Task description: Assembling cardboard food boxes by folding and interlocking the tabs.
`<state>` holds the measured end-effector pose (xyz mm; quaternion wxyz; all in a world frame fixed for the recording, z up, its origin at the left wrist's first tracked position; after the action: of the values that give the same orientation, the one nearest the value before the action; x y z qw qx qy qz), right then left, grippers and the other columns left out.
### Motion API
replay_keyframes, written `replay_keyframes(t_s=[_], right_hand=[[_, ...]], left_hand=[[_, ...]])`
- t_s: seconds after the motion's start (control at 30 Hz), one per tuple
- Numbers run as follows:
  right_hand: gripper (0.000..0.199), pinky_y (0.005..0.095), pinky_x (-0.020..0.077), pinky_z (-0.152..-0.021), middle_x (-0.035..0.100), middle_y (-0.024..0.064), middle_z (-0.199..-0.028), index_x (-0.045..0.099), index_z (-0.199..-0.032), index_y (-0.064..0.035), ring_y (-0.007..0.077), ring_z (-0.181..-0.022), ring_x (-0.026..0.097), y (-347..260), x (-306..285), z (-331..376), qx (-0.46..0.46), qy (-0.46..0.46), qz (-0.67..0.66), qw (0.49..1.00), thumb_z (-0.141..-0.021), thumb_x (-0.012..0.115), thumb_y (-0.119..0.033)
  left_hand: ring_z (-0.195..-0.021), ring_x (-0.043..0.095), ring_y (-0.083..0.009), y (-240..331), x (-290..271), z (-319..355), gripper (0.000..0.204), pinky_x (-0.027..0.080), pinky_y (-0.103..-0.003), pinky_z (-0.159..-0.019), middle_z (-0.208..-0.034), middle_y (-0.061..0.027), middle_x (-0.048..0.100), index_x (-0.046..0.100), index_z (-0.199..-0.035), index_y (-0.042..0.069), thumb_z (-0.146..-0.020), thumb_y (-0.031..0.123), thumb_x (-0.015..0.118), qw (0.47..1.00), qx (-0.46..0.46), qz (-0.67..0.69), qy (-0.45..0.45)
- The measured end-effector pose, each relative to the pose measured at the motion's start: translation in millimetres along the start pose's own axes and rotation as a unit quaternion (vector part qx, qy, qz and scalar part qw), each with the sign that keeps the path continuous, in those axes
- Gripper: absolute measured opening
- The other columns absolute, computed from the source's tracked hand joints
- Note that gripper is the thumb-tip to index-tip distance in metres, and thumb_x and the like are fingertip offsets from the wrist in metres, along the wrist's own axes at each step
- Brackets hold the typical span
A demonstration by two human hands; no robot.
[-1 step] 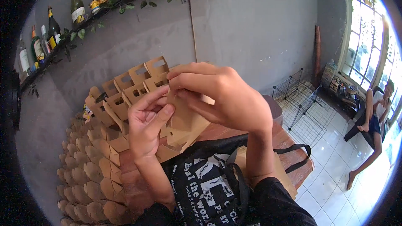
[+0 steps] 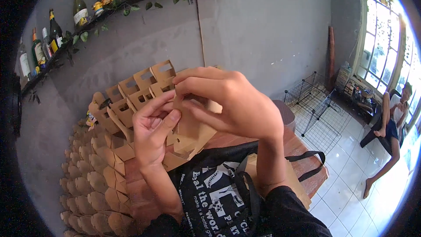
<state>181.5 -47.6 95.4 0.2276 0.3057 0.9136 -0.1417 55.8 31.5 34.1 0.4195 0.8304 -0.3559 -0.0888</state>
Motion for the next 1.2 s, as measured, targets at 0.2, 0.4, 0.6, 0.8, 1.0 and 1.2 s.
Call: replay_keyframes(t_s=[0.2,0.4,0.6,0.8,1.0,1.2], right_hand=[[0.017,0.0339,0.0518,-0.067,0.064,0.0135,-0.095,0.06,-0.092,-0.0008,0.03,-0.079,0.064,4,6,-2,-0.005,0.018,-0.006,1.0,-0.076,0.066,-0.004],[0.016,0.0326,0.0515,-0.066,0.063,0.0134,-0.082,0.056,-0.089,0.0005,0.0273,-0.075,0.065,1,10,-3,0.06,0.102,-0.059,0.991,-0.078,0.066,-0.005],[0.016,0.0331,0.0507,-0.063,0.061,0.0131,-0.078,0.055,-0.087,0.0012,0.0276,-0.072,0.065,2,13,-6,0.041,0.08,-0.036,0.995,-0.077,0.066,-0.004],[0.013,0.0339,0.0494,-0.063,0.06,0.0136,-0.08,0.057,-0.085,0.0027,0.0293,-0.073,0.062,8,19,-6,0.048,0.085,0.001,0.995,-0.078,0.065,-0.005],[0.024,0.0351,0.0486,-0.081,0.059,0.0173,-0.111,0.061,-0.101,0.0,0.0333,-0.1,0.059,9,27,-4,0.035,0.036,0.004,0.999,-0.079,0.064,-0.009],[0.044,0.0463,0.0327,-0.102,0.04,0.0157,-0.14,0.067,-0.106,-0.0123,0.0348,-0.132,0.034,-20,21,0,0.001,-0.115,0.106,0.988,-0.063,0.076,-0.014]], left_hand=[[-0.088,0.059,-0.0107,4,-6,3,0.036,0.048,-0.024,-0.083,-0.095,-0.0094,0.064,0.055,-0.118,-0.008,-0.083,-0.006,0.063,0.999,0.037,-0.027,0.008],[-0.089,0.059,-0.0113,10,-8,4,0.037,0.048,-0.025,-0.084,-0.095,-0.01,0.064,0.054,-0.119,-0.008,-0.082,-0.007,0.062,0.998,0.059,-0.027,0.01],[-0.087,0.058,-0.01,11,-9,4,0.04,0.046,-0.021,-0.079,-0.096,-0.0083,0.063,0.054,-0.12,-0.006,-0.082,-0.001,0.066,0.996,0.059,-0.045,0.044],[-0.087,0.058,-0.0098,10,-11,1,0.04,0.046,-0.021,-0.079,-0.097,-0.0078,0.063,0.054,-0.12,-0.006,-0.082,-0.002,0.065,0.993,0.08,-0.053,0.063],[-0.089,0.06,-0.0104,7,-21,-2,0.04,0.048,-0.022,-0.08,-0.1,-0.0091,0.063,0.052,-0.122,-0.006,-0.084,-0.002,0.062,0.99,0.095,-0.021,0.101],[-0.093,0.061,-0.0126,2,-45,-7,0.041,0.049,-0.025,-0.082,-0.101,-0.0098,0.064,0.046,-0.124,-0.005,-0.086,0.001,0.06,0.975,0.124,0.081,0.166]])
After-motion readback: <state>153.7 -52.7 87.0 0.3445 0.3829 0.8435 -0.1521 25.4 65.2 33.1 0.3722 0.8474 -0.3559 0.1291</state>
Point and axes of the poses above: each hand's wrist, its own z-axis away from the middle knuckle, its own x-axis out of the palm, y = z × x, the point moved 6 cm from there along -z, towards the middle knuckle
